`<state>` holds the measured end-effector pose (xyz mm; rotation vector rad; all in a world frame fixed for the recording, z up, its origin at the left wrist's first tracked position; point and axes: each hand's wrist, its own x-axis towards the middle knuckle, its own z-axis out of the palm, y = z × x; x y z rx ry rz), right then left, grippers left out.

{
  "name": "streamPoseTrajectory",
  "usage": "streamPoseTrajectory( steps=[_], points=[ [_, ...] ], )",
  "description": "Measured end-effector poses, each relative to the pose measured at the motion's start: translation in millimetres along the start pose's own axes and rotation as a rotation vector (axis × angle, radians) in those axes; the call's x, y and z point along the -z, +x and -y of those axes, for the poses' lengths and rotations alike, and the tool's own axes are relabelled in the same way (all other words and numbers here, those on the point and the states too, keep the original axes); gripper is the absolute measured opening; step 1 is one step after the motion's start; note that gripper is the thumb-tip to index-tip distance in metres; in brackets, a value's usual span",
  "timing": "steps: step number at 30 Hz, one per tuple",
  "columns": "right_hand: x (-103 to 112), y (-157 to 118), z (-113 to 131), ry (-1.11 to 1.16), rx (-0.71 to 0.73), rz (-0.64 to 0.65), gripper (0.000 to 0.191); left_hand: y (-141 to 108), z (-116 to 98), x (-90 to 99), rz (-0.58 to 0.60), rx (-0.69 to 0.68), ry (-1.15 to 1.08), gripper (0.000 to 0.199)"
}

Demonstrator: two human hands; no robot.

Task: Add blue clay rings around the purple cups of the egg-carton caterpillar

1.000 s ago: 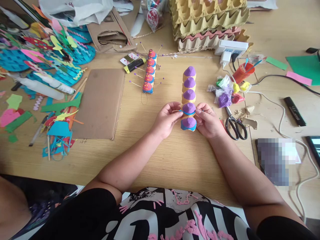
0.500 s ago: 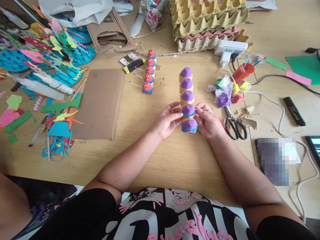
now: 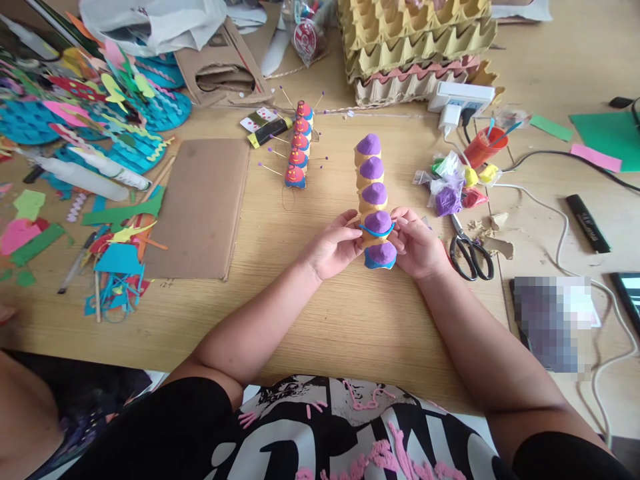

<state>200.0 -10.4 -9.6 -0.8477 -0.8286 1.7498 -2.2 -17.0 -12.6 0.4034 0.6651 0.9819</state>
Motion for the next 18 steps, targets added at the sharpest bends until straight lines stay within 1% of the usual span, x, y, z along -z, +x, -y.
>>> streamPoseTrajectory(
  steps=[6, 13, 18],
  points=[
    [2.2, 0.2, -0.7, -0.004, 0.011, 0.019, 0.039, 1.2, 1.6, 3.9, -0.004, -0.016, 0.000, 0.045],
    [-0.8, -2.0, 1.1, 0.048, 0.010, 0.033, 0.037, -0.1, 1.6, 1.6, 0.014, -0.033, 0.027, 0.052],
    [-1.1, -2.6, 0.9, 0.044, 0.008, 0.044, 0.039, 1.4, 3.1, 4.9, 0.002, -0.032, 0.039, 0.047]
  ],
)
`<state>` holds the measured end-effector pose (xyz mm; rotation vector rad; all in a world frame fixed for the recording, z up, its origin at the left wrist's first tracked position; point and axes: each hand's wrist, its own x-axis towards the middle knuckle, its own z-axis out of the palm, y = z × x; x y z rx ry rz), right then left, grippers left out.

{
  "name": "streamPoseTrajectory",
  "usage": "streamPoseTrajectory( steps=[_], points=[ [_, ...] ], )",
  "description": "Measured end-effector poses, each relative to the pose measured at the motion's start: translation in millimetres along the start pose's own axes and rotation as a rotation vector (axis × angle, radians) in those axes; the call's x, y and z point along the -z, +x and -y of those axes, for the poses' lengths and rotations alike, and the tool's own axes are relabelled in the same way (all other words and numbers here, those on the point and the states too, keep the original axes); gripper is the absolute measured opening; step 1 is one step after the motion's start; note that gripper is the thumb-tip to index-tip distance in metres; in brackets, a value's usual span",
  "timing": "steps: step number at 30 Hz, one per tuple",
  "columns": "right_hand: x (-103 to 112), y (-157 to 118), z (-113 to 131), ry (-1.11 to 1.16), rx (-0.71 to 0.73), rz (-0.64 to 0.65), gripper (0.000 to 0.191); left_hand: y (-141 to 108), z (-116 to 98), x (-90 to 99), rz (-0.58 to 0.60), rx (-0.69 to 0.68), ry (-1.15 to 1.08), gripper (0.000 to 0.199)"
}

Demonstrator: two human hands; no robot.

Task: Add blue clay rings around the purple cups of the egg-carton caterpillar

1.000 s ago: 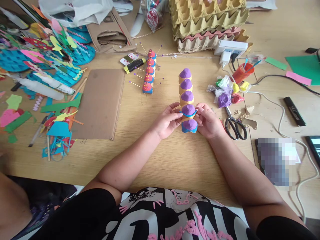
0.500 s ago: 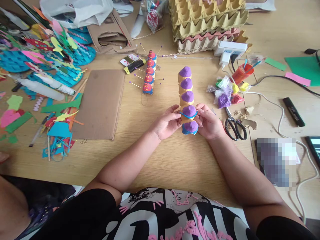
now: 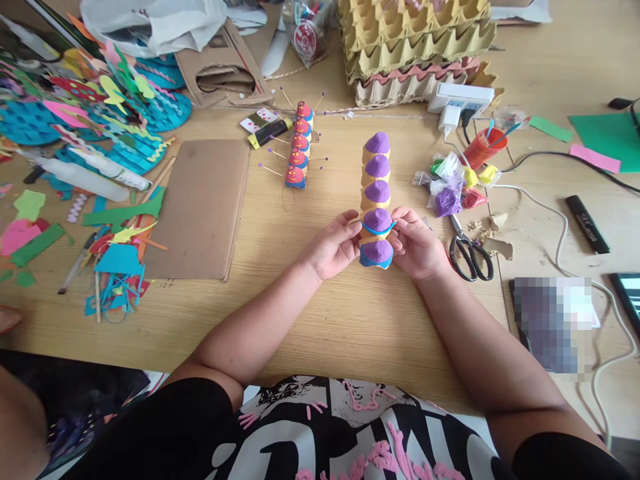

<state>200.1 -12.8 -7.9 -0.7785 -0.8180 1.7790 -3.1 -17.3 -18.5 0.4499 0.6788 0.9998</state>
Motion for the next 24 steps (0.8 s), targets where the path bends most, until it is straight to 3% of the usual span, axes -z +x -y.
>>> streamPoseTrajectory(
  steps=[6, 13, 24],
  points=[
    [-1, 0, -1, -0.016, 0.011, -0.009, 0.045, 1, 0, -0.2, 0.045, 0.007, -0.067, 0.040],
    [-1, 0, -3, -0.032, 0.029, 0.017, 0.047, -1, -2, -6.5, 0.037, 0.052, -0.137, 0.017],
    [-3, -1, -4, -0.070, 0.035, 0.002, 0.052, -2, -3, -10.2, 0.025, 0.090, -0.178, 0.013]
  ],
)
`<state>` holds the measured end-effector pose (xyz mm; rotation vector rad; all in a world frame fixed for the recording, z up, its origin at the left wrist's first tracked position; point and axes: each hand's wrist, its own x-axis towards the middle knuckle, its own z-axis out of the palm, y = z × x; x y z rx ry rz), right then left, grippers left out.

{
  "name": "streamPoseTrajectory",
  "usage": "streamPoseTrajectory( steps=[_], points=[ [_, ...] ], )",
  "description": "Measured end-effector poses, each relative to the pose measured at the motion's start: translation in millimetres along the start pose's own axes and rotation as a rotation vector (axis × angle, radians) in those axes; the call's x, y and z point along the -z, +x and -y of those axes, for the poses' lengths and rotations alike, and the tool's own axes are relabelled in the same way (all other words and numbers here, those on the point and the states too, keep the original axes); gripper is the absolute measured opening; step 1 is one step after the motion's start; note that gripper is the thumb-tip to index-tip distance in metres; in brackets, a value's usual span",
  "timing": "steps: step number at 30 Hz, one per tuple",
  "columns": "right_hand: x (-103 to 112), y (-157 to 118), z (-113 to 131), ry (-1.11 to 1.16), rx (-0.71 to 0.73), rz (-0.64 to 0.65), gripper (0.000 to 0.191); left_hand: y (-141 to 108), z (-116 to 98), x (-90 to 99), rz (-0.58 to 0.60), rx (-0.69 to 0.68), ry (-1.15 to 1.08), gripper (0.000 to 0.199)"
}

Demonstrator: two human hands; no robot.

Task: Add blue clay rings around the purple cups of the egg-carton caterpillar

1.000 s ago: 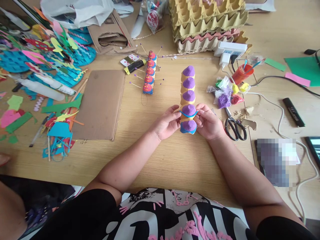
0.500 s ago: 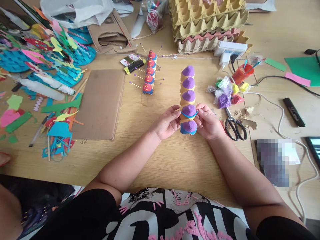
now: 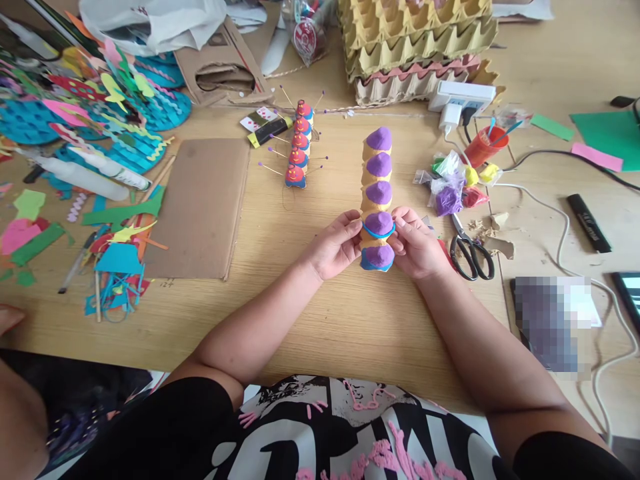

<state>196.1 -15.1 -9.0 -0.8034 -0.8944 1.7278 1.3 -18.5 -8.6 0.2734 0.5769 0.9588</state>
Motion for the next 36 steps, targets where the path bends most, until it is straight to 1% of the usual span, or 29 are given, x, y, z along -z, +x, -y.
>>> streamPoseTrajectory(
  steps=[6, 14, 18, 25, 29, 36],
  points=[
    [0.1, 0.1, -0.7, 0.031, -0.008, 0.008, 0.052, 0.1, 0.7, 0.3, -0.017, -0.007, 0.002, 0.014],
    [0.2, 0.3, -2.2, 0.021, -0.009, -0.019, 0.054, 0.7, 1.5, -1.0, -0.032, -0.035, 0.030, 0.013],
    [-0.3, 0.7, -2.7, 0.028, 0.002, -0.008, 0.053, -0.1, 1.2, -1.9, -0.041, -0.042, 0.045, 0.011],
    [-1.9, 0.3, -3.4, 0.018, 0.018, 0.009, 0.051, 0.3, 0.1, 0.2, -0.020, -0.045, 0.087, 0.018],
    [-3.6, -0.2, -2.2, 0.014, 0.013, -0.010, 0.052, -0.8, -1.2, -1.2, -0.026, -0.038, 0.087, 0.021],
    [-3.9, -1.6, 0.6, 0.012, 0.021, -0.018, 0.053, -2.9, -1.6, -3.7, -0.011, -0.033, 0.093, 0.016]
  ],
)
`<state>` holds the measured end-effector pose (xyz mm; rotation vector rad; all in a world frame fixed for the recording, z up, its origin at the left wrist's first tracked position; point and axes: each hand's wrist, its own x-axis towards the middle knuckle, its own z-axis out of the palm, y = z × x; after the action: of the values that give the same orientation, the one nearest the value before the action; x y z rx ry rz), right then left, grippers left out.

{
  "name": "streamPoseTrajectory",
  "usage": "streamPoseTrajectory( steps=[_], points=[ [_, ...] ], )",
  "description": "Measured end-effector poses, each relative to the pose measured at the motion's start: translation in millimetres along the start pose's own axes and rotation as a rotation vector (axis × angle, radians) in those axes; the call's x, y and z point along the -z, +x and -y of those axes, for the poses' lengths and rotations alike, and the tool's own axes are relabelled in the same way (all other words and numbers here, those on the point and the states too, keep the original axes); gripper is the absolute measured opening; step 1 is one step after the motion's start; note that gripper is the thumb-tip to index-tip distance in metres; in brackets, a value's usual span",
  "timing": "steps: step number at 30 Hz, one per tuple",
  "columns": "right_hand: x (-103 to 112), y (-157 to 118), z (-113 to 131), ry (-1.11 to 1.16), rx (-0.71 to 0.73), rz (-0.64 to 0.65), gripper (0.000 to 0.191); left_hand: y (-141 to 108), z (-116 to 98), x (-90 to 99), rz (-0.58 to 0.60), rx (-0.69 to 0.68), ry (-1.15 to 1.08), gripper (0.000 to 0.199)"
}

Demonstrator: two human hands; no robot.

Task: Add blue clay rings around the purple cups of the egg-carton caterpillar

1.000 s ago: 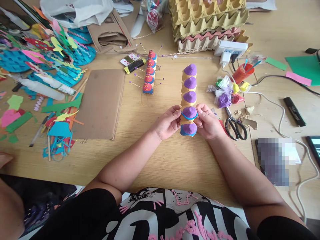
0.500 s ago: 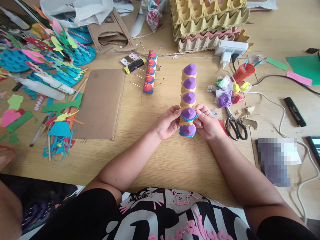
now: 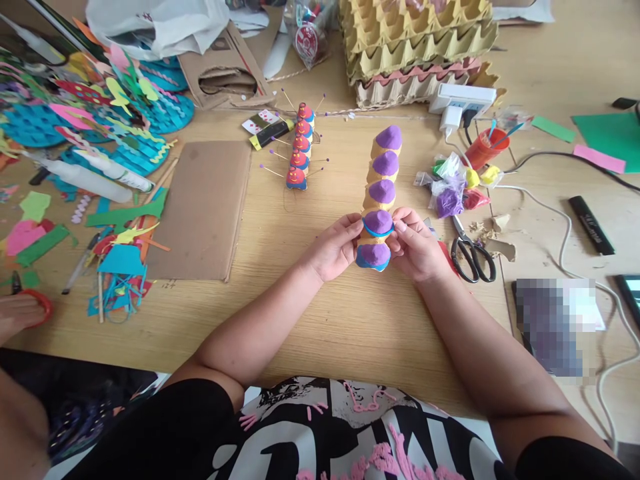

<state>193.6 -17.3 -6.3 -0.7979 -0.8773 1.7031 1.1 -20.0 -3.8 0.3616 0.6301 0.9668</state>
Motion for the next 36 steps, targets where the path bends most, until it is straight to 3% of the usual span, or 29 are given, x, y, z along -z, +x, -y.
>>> streamPoseTrajectory(
  steps=[5, 10, 14, 19, 25, 27, 32, 36],
  points=[
    [0, 0, 1, -0.008, 0.019, 0.002, 0.052, 0, -1, -2.0, 0.027, 0.029, 0.034, 0.017],
    [-2, 1, 1, -0.012, 0.011, 0.010, 0.052, 1, -1, -5.1, -0.052, 0.043, -0.039, 0.026],
    [-4, 0, -1, -0.066, -0.019, 0.032, 0.050, 0, 0, -5.3, -0.040, 0.083, -0.052, 0.030],
    [-3, 0, -4, -0.093, 0.031, -0.073, 0.035, 0, -5, -6.4, -0.088, 0.094, -0.129, 0.026],
    [1, 3, -7, -0.195, 0.017, -0.080, 0.043, 1, -10, -3.8, -0.137, 0.060, -0.163, 0.027],
    [-1, 1, -6, -0.234, 0.022, -0.083, 0.053, 2, -11, -2.1, -0.153, 0.040, -0.165, 0.026],
    [-12, -8, 3, -0.280, 0.164, -0.157, 0.061, 4, -12, -2.1, -0.144, -0.019, -0.208, 0.027],
    [-16, -12, 9, -0.212, 0.130, -0.089, 0.069, 4, -13, -1.8, -0.157, -0.036, -0.232, 0.032]
  ],
)
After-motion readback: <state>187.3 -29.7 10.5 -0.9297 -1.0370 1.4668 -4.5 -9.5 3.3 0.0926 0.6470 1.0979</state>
